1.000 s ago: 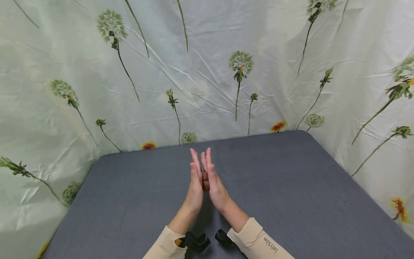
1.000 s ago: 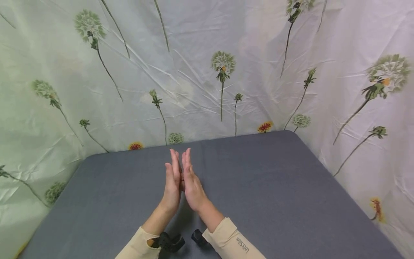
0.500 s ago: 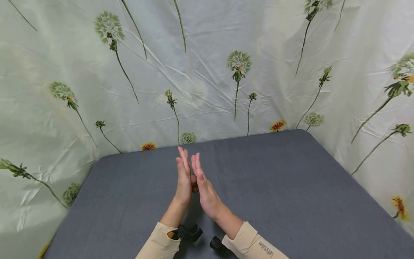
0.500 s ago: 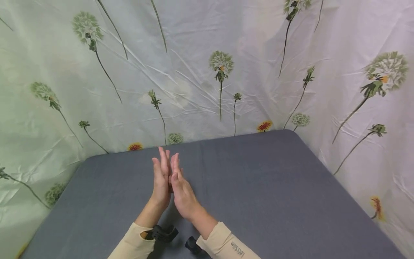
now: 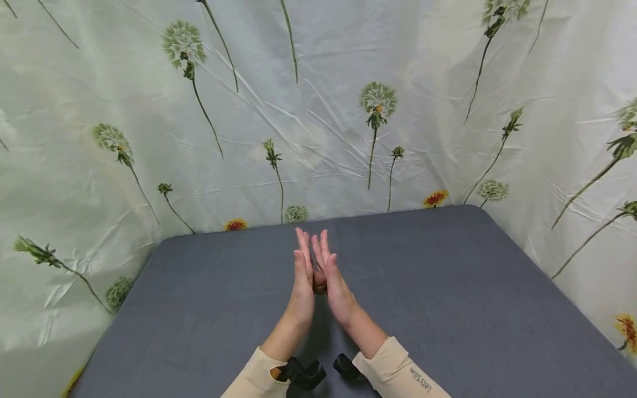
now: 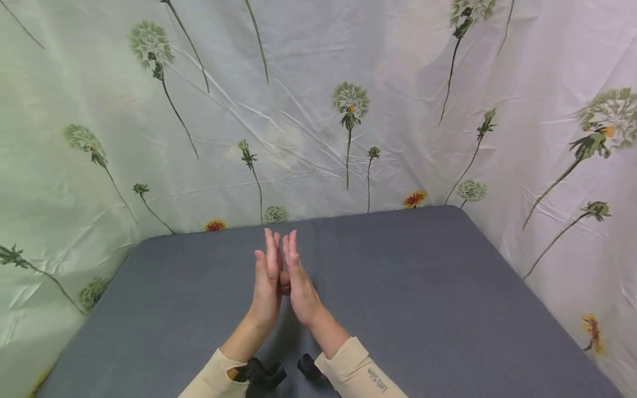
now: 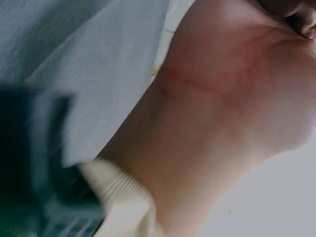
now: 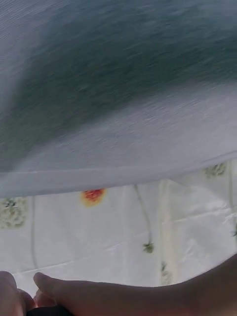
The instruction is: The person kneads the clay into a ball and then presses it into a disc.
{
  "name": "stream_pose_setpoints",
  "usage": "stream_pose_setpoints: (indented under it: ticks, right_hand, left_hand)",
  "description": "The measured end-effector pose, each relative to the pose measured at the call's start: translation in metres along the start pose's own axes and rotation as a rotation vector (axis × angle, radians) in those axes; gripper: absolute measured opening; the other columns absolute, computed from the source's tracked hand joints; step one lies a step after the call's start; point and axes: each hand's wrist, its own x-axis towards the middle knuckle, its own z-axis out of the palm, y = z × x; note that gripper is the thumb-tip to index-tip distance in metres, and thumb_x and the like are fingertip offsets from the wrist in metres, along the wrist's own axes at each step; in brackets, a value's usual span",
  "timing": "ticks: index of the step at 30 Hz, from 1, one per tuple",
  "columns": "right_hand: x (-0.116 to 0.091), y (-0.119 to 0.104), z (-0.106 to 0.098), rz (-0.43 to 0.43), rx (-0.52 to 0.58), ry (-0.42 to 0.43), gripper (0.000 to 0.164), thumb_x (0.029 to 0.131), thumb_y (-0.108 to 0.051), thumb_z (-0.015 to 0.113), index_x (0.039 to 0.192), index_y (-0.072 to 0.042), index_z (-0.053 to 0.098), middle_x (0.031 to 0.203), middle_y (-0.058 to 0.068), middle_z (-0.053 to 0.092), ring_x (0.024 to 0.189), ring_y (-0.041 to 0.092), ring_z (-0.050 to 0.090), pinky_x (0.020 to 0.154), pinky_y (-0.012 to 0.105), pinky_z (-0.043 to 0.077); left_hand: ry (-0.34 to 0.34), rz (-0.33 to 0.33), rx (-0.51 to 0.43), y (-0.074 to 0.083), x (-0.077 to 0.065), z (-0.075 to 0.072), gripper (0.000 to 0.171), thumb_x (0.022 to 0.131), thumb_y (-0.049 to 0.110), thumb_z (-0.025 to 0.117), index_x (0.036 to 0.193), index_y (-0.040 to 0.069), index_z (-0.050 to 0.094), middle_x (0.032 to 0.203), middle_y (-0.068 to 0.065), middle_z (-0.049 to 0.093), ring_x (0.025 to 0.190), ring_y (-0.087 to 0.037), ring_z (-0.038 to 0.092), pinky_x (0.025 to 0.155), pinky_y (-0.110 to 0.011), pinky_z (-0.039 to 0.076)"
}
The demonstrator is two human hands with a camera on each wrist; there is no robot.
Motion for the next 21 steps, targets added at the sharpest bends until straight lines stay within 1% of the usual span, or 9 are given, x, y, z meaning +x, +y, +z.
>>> stream_pose_setpoints:
  ticks: [1,2,3,7,10,12,15,18,21]
  right_hand:
    - [-0.001,0.001,0.002,0.002,-0.001,-0.014,0.087,0.108,-0.072,-0.001,0.171,-0.014,-0.017,0.182,0.011,-0.001,0.169,0.032,-0.005,0.131,0.069,-0.002]
    - [-0.002,0.001,0.004,0.004,-0.004,-0.026,0.085,0.109,-0.07,-0.002,0.171,-0.014,-0.018,0.182,0.011,-0.002,0.169,0.032,-0.006,0.13,0.07,-0.003]
    - [-0.002,0.002,0.006,0.003,-0.008,-0.031,0.083,0.11,-0.068,-0.002,0.171,-0.013,-0.018,0.182,0.011,-0.002,0.169,0.032,-0.007,0.13,0.069,-0.004]
    - [-0.005,0.002,0.015,0.003,-0.009,-0.036,0.079,0.113,-0.061,-0.002,0.171,-0.01,-0.015,0.182,0.01,-0.002,0.169,0.032,-0.006,0.131,0.068,-0.002]
    - [-0.007,-0.002,0.02,-0.005,-0.024,-0.054,0.076,0.114,-0.06,0.0,0.171,-0.013,-0.015,0.182,0.006,-0.006,0.169,0.028,-0.007,0.132,0.066,0.002]
    - [-0.006,-0.007,0.02,-0.01,-0.027,-0.054,0.075,0.113,-0.061,0.0,0.172,-0.016,-0.013,0.182,0.003,-0.006,0.169,0.025,-0.007,0.133,0.064,0.004]
    - [-0.003,-0.014,0.013,-0.014,-0.01,-0.017,0.079,0.111,-0.067,0.001,0.173,-0.019,-0.011,0.183,0.002,-0.002,0.169,0.024,-0.004,0.133,0.064,0.005]
    - [0.0,-0.018,-0.001,-0.012,0.002,0.032,0.086,0.107,-0.074,0.002,0.173,-0.021,-0.01,0.183,0.004,0.0,0.17,0.027,-0.002,0.133,0.066,0.003]
    - [0.002,-0.017,-0.013,0.002,-0.002,0.071,0.091,0.105,-0.078,0.001,0.173,-0.02,-0.009,0.183,0.007,0.003,0.17,0.029,-0.001,0.133,0.066,0.004]
  left_hand:
    - [0.018,0.011,-0.002,0.0,0.001,-0.001,0.085,0.102,0.081,-0.002,0.17,0.033,-0.022,0.182,0.001,-0.017,0.168,-0.029,-0.015,0.128,-0.071,-0.004]
    - [0.036,0.024,-0.002,0.001,0.002,-0.002,0.086,0.102,0.081,-0.001,0.17,0.032,-0.021,0.182,0.001,-0.015,0.168,-0.029,-0.018,0.128,-0.072,-0.01]
    - [0.053,0.035,-0.001,0.001,0.003,-0.004,0.087,0.102,0.082,0.0,0.171,0.032,-0.02,0.182,0.0,-0.013,0.168,-0.029,-0.017,0.128,-0.071,-0.011]
    - [0.091,0.053,0.0,0.002,0.005,-0.011,0.088,0.102,0.083,0.002,0.171,0.032,-0.019,0.183,0.0,-0.011,0.169,-0.031,-0.011,0.129,-0.07,-0.009]
    - [0.095,0.047,0.001,0.0,0.005,-0.014,0.089,0.102,0.083,0.003,0.171,0.032,-0.02,0.182,-0.001,-0.012,0.17,-0.033,-0.007,0.13,-0.07,-0.006]
    - [0.077,0.044,0.005,-0.001,0.005,-0.013,0.088,0.102,0.082,0.001,0.171,0.03,-0.021,0.182,-0.002,-0.014,0.169,-0.033,-0.009,0.129,-0.071,-0.006]
    - [0.029,0.049,0.022,-0.002,0.003,-0.007,0.087,0.104,0.079,-0.001,0.171,0.027,-0.021,0.182,-0.005,-0.014,0.168,-0.033,-0.014,0.129,-0.07,-0.007]
    - [-0.025,0.034,0.033,-0.002,-0.001,0.003,0.085,0.105,0.076,-0.003,0.171,0.025,-0.02,0.182,-0.006,-0.014,0.168,-0.032,-0.019,0.128,-0.072,-0.008]
    - [-0.07,0.019,0.034,0.001,-0.004,0.012,0.081,0.105,0.075,-0.004,0.17,0.028,-0.02,0.182,-0.003,-0.015,0.167,-0.03,-0.022,0.127,-0.075,-0.009]
